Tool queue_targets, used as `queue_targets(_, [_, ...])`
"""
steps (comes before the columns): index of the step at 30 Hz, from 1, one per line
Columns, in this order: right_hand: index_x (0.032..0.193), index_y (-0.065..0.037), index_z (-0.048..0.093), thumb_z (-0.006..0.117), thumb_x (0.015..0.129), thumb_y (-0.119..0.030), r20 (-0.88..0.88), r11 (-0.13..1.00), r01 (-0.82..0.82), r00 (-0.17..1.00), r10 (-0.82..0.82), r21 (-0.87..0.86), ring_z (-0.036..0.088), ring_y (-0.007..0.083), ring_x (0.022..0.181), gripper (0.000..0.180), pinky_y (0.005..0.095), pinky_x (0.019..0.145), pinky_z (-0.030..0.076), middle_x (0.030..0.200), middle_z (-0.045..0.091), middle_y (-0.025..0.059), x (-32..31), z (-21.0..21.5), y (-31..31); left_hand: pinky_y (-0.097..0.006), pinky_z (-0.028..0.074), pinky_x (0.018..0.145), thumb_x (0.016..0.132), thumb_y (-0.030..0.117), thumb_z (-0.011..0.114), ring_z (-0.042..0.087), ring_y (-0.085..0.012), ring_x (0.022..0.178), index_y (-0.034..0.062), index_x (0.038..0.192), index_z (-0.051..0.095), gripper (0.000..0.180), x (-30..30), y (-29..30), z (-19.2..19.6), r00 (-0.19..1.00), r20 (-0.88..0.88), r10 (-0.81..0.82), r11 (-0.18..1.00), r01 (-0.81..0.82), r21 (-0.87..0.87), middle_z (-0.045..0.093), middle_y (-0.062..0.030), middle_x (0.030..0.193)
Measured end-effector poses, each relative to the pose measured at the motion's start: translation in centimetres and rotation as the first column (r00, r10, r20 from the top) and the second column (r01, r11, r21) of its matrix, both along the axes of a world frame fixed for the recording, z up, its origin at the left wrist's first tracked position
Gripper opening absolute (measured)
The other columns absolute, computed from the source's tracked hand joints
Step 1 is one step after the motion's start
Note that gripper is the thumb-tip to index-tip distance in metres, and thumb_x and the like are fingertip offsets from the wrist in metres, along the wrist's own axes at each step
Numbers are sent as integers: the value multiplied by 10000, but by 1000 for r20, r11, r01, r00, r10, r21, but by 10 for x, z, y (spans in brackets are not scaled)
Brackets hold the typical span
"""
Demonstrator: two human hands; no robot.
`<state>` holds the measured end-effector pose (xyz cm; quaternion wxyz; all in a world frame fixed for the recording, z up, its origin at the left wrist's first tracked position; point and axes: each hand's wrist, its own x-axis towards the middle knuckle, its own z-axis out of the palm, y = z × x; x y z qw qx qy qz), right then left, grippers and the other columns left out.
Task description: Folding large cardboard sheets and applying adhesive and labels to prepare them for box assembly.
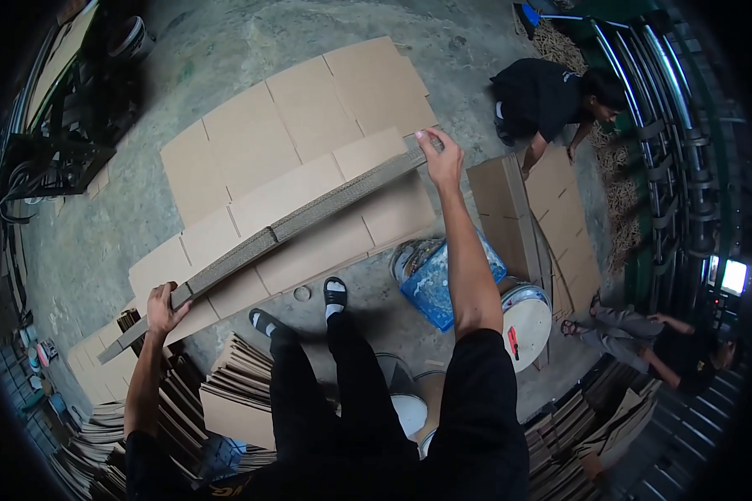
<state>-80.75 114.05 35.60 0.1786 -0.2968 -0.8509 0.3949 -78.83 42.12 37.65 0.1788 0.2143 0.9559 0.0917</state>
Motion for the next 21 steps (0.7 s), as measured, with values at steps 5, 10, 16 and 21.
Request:
queue_targets(5, [1051,-11,767,740,924,-390,-85,1000,-7,996,9,24,736,278,906,401,382,853,538,945,767,168,23,-2,16,-545,370,1117,758,363,820,585,-394,1079,19,1075,582,524,-10,8,-12,977,-144,-160,984,168,51,635,-171,1063])
queue_targets(10, [1006,-52,763,745,918,-357,-120,999,46,992,-45,8,727,396,897,317,440,813,555,925,743,216,41,-13,1,-525,434,1034,782,327,798,560,-442,1118,-12,1193,550,588,-3,-9,-20,998,40,-57,998,56,17,608,-216,1131])
queue_targets(16, [1029,-46,734,704,941,-365,-16,999,-13,1000,14,40,713,404,945,332,449,840,560,968,743,198,42,-12,-3,-546,507,902,836,290,783,609,-556,1052,-85,1310,517,660,1,-34,-26,997,59,-52,991,44,128,635,-356,1152])
queue_targets(21, [1063,-99,749,610,987,-397,367,982,-83,930,16,169,652,386,1156,338,489,988,520,1154,723,174,32,2,-9,-550,515,861,834,288,777,622,-550,1014,-40,1291,517,620,1,-33,-21,998,49,-48,995,43,90,651,-335,1103])
